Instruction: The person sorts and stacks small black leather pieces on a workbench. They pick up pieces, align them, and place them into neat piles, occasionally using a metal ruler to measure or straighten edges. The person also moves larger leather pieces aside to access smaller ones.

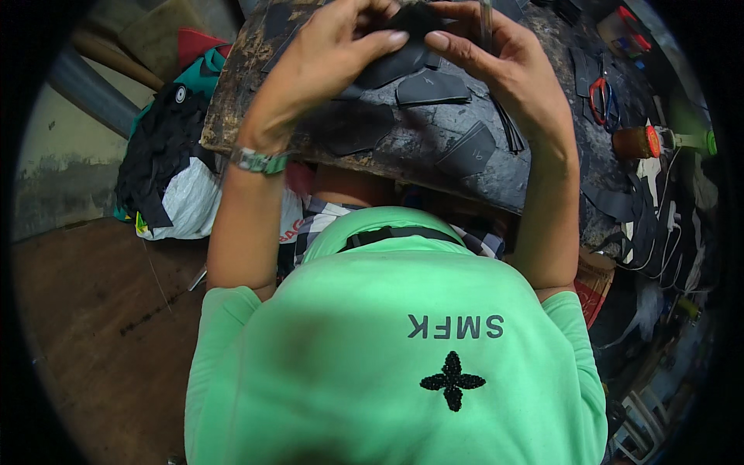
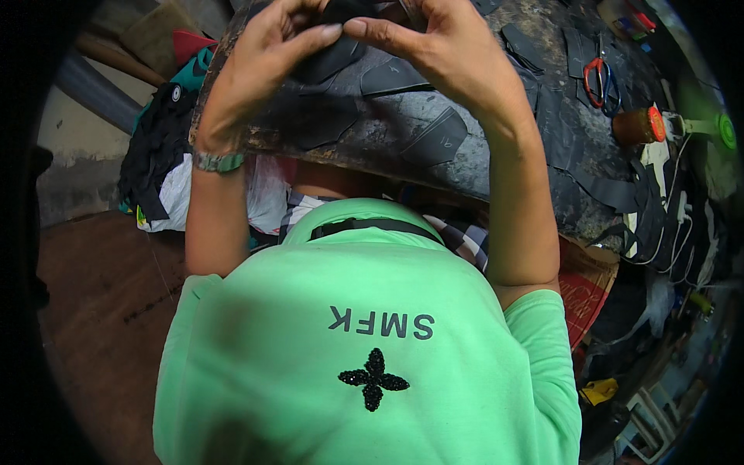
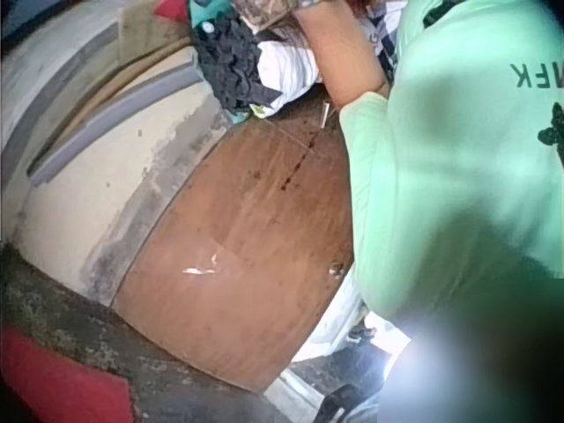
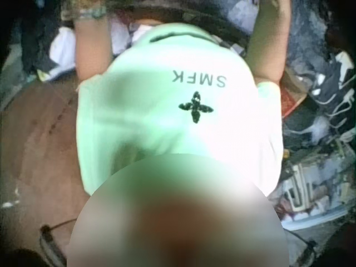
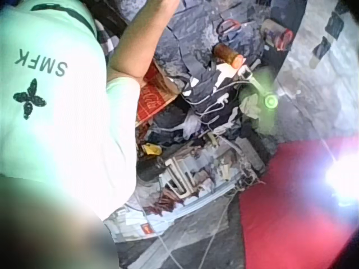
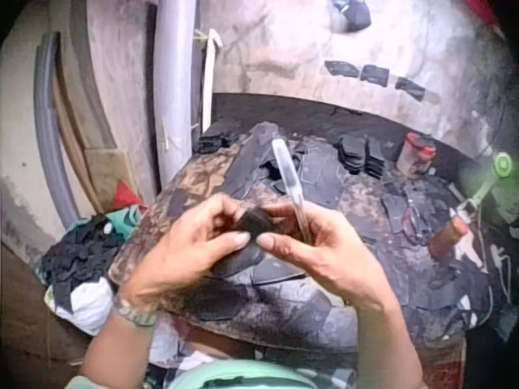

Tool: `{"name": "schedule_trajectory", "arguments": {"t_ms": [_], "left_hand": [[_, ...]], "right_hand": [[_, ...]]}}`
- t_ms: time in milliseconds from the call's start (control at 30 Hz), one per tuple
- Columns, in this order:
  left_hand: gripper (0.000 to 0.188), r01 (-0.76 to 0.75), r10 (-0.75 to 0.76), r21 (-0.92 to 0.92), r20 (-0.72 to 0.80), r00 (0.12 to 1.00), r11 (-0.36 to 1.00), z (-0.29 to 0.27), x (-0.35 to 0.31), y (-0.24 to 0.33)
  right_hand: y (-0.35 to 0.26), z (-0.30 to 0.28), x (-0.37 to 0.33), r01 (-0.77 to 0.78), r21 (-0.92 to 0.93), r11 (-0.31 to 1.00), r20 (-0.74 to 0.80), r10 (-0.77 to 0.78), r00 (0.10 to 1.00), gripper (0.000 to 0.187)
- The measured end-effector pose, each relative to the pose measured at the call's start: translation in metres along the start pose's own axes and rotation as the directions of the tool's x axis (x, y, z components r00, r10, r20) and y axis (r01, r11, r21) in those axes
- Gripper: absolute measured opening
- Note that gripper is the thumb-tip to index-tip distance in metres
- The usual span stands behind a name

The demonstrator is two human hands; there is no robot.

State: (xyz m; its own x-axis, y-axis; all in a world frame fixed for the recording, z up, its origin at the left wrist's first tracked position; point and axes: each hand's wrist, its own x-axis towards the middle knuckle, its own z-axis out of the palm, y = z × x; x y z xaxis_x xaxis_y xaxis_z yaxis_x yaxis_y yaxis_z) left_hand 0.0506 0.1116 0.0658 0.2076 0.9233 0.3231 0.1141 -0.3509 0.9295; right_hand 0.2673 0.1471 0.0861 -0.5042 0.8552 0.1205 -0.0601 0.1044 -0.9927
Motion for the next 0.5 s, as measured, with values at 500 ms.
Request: {"name": "schedule_trajectory", "arguments": {"t_ms": [500], "left_hand": [[0.019,0.219,-0.234,-0.121,-0.127,0.964,0.968,0.028,-0.003,-0.028]], "right_hand": [[0.052,-0.051,0.007,-0.066,-0.263,0.962,0.133,0.104,0.986,0.027]]}}
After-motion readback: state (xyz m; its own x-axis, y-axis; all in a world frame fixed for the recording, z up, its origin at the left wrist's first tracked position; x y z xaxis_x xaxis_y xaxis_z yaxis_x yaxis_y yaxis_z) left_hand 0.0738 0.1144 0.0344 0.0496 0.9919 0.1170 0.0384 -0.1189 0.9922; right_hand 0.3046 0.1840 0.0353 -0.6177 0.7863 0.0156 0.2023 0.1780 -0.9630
